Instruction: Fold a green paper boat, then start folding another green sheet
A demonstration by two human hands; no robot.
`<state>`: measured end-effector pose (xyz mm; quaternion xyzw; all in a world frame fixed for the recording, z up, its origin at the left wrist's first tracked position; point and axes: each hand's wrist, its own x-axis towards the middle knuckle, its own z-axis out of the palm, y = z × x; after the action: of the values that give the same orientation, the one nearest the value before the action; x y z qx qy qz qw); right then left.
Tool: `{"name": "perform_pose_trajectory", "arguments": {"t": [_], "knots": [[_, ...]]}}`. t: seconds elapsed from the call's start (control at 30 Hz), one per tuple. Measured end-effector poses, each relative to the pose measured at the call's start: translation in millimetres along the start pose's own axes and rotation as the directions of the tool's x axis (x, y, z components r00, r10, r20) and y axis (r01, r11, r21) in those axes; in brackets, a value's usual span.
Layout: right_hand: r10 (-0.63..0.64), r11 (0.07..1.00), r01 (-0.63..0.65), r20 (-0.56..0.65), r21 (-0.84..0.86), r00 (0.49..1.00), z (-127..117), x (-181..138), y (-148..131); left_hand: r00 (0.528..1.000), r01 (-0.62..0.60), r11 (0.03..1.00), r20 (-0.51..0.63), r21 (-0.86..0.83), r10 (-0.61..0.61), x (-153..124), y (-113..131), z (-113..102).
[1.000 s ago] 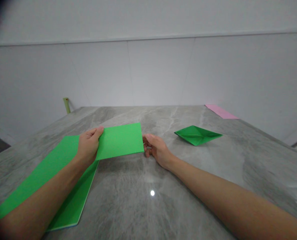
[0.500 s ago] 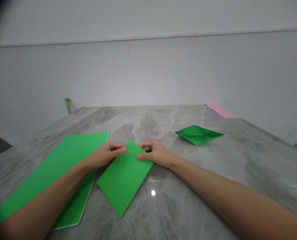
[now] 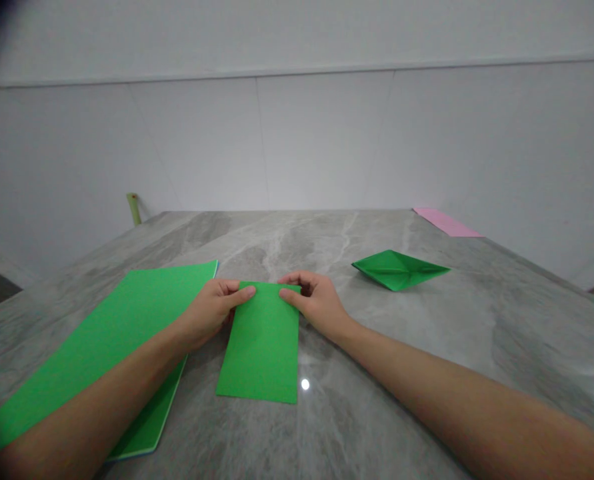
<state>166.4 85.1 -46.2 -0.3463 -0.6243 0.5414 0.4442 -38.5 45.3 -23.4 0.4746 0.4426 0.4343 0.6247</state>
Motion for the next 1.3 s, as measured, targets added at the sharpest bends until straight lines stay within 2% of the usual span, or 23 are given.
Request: {"name": "perform_pose_trajectory", "arguments": {"t": [0.13,0.33,0.5,0.6,0.77,0.83,0.97,1.1,1.3], "knots": [[-0.097,0.984,0.078,-0.111,-0.163,0.989,-1,0,2,0.997,-0.041,0.996,-0.068,-0.073,0.036,1,-3,8],[-0.193,0.970,0.154,-0.209,-0.190,0.959,0,0,-3,0.995,-0.066,0.987,-0.082,-0.145,0.055,2,-3,8],[-0.193,0.963,0.137,-0.240,-0.230,0.951,0,-2,-5,0.997,-0.068,0.983,-0.059,-0.172,0.059,2,-2,8],[-0.169,0.971,0.128,-0.200,-0.202,0.965,-2,-2,-4,0.996,-0.069,0.985,-0.065,-0.158,0.059,3,-3,8],[-0.231,0.957,0.237,0.054,-0.167,0.971,-1,-4,-6,0.996,-0.081,0.978,-0.059,-0.194,0.071,3,-3,8],[-0.236,0.948,0.253,0.104,-0.191,0.966,1,-6,-7,0.996,-0.075,0.972,-0.059,-0.223,0.063,2,-1,10],[-0.193,0.942,0.206,0.074,-0.264,0.978,3,-9,-6,0.989,-0.101,0.948,-0.131,-0.302,0.063,2,3,14],[-0.143,0.949,0.156,0.066,-0.274,0.987,2,-10,-5,0.974,-0.112,0.954,-0.223,-0.278,0.049,3,3,13],[-0.106,0.954,0.101,-0.002,-0.281,0.994,1,-10,-6,0.982,-0.118,0.970,-0.172,-0.212,0.082,2,6,7]]}}
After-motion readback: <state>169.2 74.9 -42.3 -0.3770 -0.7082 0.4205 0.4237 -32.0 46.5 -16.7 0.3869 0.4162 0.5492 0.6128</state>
